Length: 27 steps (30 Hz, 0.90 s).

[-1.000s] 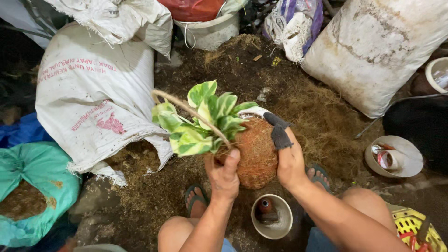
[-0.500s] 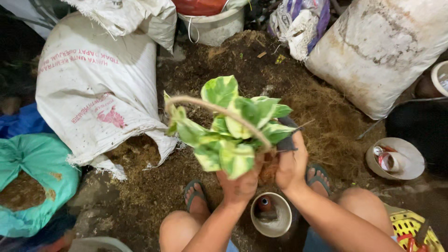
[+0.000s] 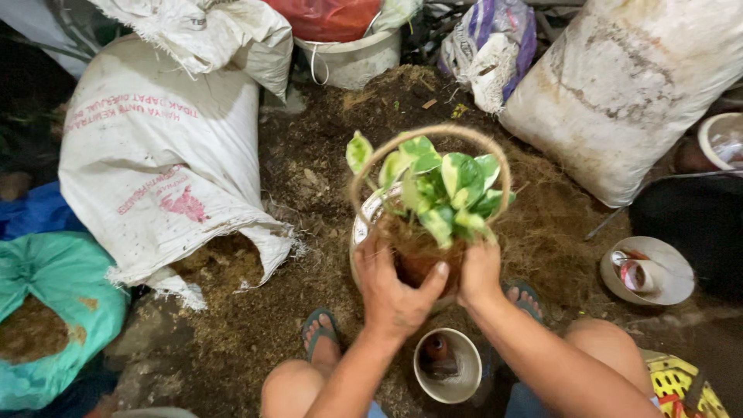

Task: The person wraps a small potted plant in coconut fiber by hand, repeatedly rotating the plant and pressing the fiber around the base to form a neat ball. The person occasionally dips a hand into a small container, likely to wet the fiber, and continues wrapping until the plant is fully encased.

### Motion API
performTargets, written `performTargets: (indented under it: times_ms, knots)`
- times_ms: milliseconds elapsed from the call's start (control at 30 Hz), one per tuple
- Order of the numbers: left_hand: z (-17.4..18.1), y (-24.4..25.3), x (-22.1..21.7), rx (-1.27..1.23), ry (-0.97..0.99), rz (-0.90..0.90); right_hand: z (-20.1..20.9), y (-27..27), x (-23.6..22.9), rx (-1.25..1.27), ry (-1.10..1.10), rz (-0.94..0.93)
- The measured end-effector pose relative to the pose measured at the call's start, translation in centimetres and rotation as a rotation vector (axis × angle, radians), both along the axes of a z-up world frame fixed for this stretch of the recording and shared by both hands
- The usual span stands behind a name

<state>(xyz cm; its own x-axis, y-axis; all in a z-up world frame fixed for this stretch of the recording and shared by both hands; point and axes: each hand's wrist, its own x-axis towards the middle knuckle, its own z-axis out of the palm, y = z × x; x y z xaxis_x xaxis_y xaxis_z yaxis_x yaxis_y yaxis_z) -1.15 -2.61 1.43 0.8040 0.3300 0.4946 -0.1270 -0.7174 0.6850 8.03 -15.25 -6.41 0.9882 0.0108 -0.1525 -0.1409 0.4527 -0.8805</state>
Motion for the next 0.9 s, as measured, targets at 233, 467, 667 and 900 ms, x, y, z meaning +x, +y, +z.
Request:
performTargets:
  times_ms: [233, 467, 667, 900]
  knots:
    - [0.7, 2.8, -0.5, 0.066, 0.002, -0.297, 1.6, -1.6, 1.2, 0.114, 0.385, 0.213]
    - [-0.1, 1.1, -0.6, 0.024, 0.043, -0.112, -1.0, -1.4, -0.5, -0.165, 0.095, 0.187]
    - [0.1, 2.0, 0.6, -0.254, 0.309, -0.064, -3.6, -2.1, 0.2, -0.06, 0.155, 0.27]
    - [0.5, 3.9, 0.8, -0.389, 0.479, -0.097, -4.0, -2.7, 0.0, -0.073, 0.014, 0.76]
